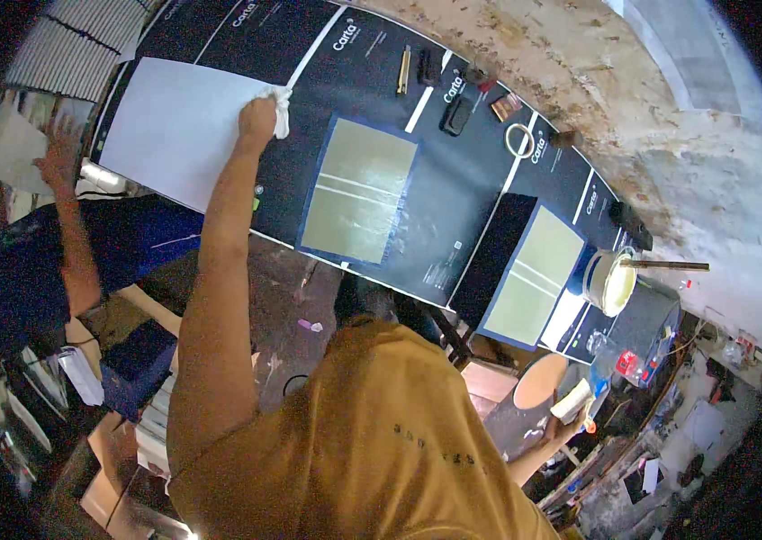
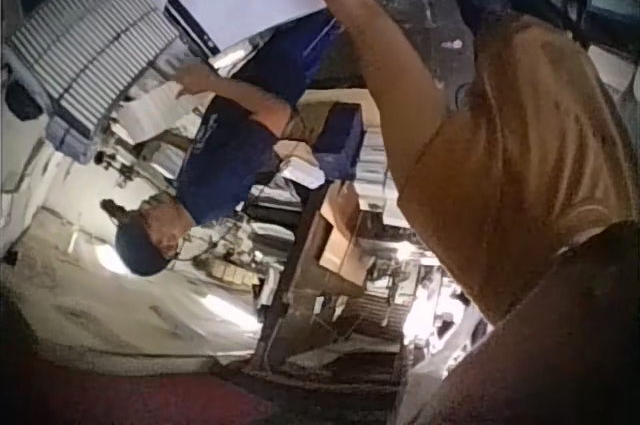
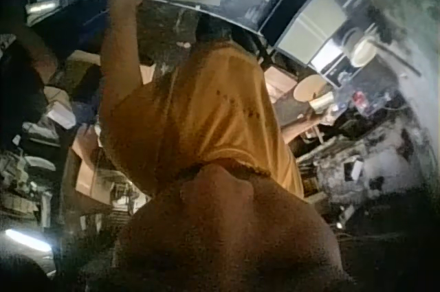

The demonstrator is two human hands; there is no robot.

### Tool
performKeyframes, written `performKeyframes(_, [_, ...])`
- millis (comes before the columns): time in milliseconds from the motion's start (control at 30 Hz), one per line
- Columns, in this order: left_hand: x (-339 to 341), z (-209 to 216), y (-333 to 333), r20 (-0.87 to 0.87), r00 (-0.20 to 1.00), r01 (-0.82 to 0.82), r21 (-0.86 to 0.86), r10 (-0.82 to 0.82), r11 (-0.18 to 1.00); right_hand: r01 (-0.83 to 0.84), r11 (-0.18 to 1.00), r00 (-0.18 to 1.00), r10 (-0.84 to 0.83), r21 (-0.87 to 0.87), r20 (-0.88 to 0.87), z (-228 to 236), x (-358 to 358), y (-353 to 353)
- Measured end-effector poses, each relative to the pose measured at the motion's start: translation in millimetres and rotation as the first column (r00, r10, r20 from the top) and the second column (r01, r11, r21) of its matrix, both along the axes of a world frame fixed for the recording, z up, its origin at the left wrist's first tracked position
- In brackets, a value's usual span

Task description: The person applies glue to rectangular paper boards using a brush and then moves the boards to one side of the table.

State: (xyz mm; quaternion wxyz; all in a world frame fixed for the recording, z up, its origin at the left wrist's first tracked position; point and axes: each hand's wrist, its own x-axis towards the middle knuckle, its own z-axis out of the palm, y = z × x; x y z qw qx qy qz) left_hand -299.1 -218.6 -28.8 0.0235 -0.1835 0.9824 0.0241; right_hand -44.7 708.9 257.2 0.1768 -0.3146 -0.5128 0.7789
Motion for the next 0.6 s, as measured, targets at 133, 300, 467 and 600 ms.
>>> performKeyframes(133, [-34,25,-17,-0.096,0.974,-0.205,0.007,0.205,0.979,-0.016,1.000,1.000,0.016,0.011,0.019,2,3,12])
performKeyframes(300, [-61,88,89,-0.400,0.884,-0.235,0.069,0.243,0.970,-0.005,1.000,1.000,0.004,0.027,0.029,2,1,-3])
performKeyframes(467, [8,99,299,0.064,0.919,0.347,0.342,-0.390,0.873,-0.109,0.992,0.993,0.107,-0.070,-0.043,-17,10,-11])
performKeyframes(600, [31,76,348,0.248,0.854,0.391,0.275,-0.458,0.878,-0.037,0.995,0.999,0.037,-0.091,-0.002,-24,15,-18])
